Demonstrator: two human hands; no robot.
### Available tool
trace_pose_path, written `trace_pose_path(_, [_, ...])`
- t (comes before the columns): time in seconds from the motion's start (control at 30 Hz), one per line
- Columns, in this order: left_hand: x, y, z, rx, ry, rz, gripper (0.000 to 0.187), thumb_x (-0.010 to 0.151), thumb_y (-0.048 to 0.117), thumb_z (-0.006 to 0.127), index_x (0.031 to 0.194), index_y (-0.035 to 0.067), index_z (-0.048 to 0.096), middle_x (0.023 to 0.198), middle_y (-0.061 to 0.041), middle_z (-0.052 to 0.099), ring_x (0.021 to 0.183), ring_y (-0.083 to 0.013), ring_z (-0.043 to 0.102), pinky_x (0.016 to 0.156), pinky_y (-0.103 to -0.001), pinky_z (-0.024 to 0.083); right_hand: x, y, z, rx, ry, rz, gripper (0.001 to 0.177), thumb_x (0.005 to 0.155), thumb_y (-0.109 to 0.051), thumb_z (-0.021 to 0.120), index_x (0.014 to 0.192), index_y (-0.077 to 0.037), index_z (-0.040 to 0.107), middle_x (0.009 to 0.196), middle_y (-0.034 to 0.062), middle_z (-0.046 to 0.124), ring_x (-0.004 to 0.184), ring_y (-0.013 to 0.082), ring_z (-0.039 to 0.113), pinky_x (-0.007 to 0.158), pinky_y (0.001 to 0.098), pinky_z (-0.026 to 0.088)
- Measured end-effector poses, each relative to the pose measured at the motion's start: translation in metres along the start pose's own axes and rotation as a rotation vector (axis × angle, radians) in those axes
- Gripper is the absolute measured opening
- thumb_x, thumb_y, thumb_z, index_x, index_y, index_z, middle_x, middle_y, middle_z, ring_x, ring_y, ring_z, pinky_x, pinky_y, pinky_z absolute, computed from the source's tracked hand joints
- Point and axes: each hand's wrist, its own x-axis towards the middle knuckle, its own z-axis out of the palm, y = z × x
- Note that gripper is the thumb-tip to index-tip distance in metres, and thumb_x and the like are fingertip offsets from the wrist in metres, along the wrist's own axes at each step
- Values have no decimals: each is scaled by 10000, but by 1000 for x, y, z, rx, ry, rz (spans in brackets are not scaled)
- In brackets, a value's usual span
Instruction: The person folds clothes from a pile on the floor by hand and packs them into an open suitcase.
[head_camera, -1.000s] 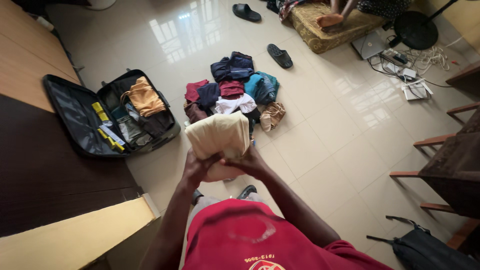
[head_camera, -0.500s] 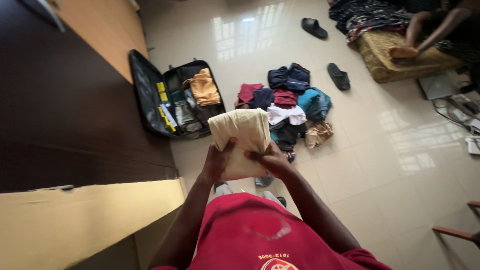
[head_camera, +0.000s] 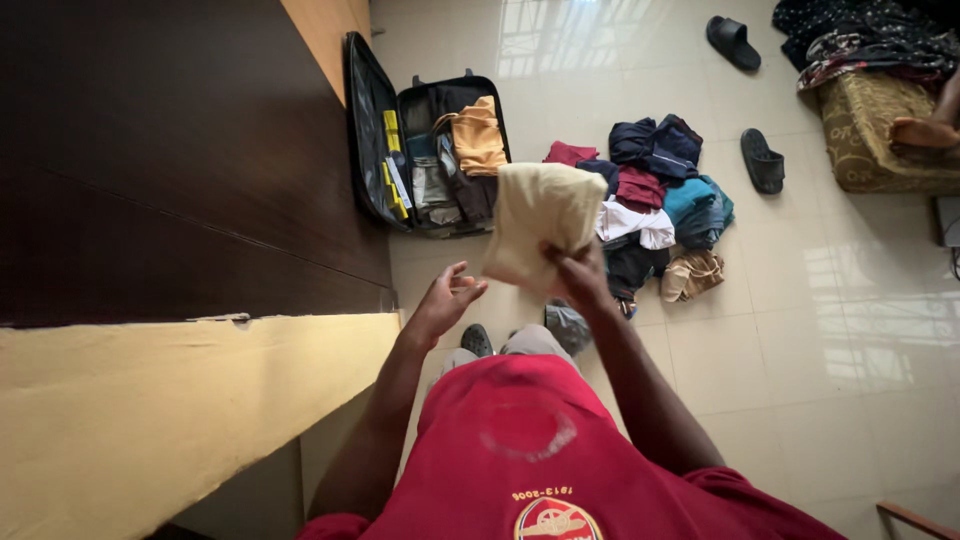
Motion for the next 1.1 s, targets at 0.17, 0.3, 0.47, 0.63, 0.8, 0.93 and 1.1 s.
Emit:
trace_pose_path(0.17, [29,-25,-15,-186,130,79,516,984,224,617,1460,46,528,1249,-134,679,998,-146,667,931,-313,535,24,-24,-5,-216,95,-94,465,872,-47,791,1303,3,623,1180,99,730,1027,193,701,893,336,583])
trace_pose_path(0.3, [44,-25,-30,-189,161,123,418,1011,179,559,1407,46,556,1254,-77,699,964,-120,673,900,-285,536,40,-28,4,-180,117,-91,467,856,-37,779,1292,-9,612,1174,88,731,1029,199,710,896,341,589])
trace_pose_path(0.47, [77,-7,-36,-203,169,120,387,999,169,526,1366,64,593,1227,-70,709,930,-122,675,763,-304,526,63,-30,23,-110,67,-100,547,835,-10,777,1330,-43,548,1215,71,702,1092,189,680,941,343,557])
trace_pose_path(0.63, [122,8,-16,-127,138,106,372,989,219,598,1321,52,623,1173,-77,729,947,-142,697,836,-291,553,103,-23,28,-114,42,8,508,841,-6,781,1309,-28,583,1197,97,719,1067,214,697,927,352,570])
trace_pose_path(0.8, [167,-1,1,-64,47,116,377,983,226,598,1318,55,629,1096,-113,740,946,-169,693,852,-317,562,164,-13,18,-185,80,76,480,856,17,777,1295,-12,586,1180,121,730,1048,236,709,917,360,580])
trace_pose_path(0.93, [207,5,-5,-10,69,189,341,960,164,596,1271,33,643,1133,-96,755,1007,-180,722,903,-323,573,217,-8,2,-170,54,-6,554,862,25,757,1366,-42,535,1250,98,703,1129,217,678,960,354,558])
trace_pose_path(1.1, [261,43,-32,117,209,124,322,951,150,612,1257,58,655,1158,-92,757,988,-215,729,882,-344,576,294,7,-20,-196,66,-79,615,862,42,727,1417,-75,492,1293,87,671,1186,208,654,996,355,546])
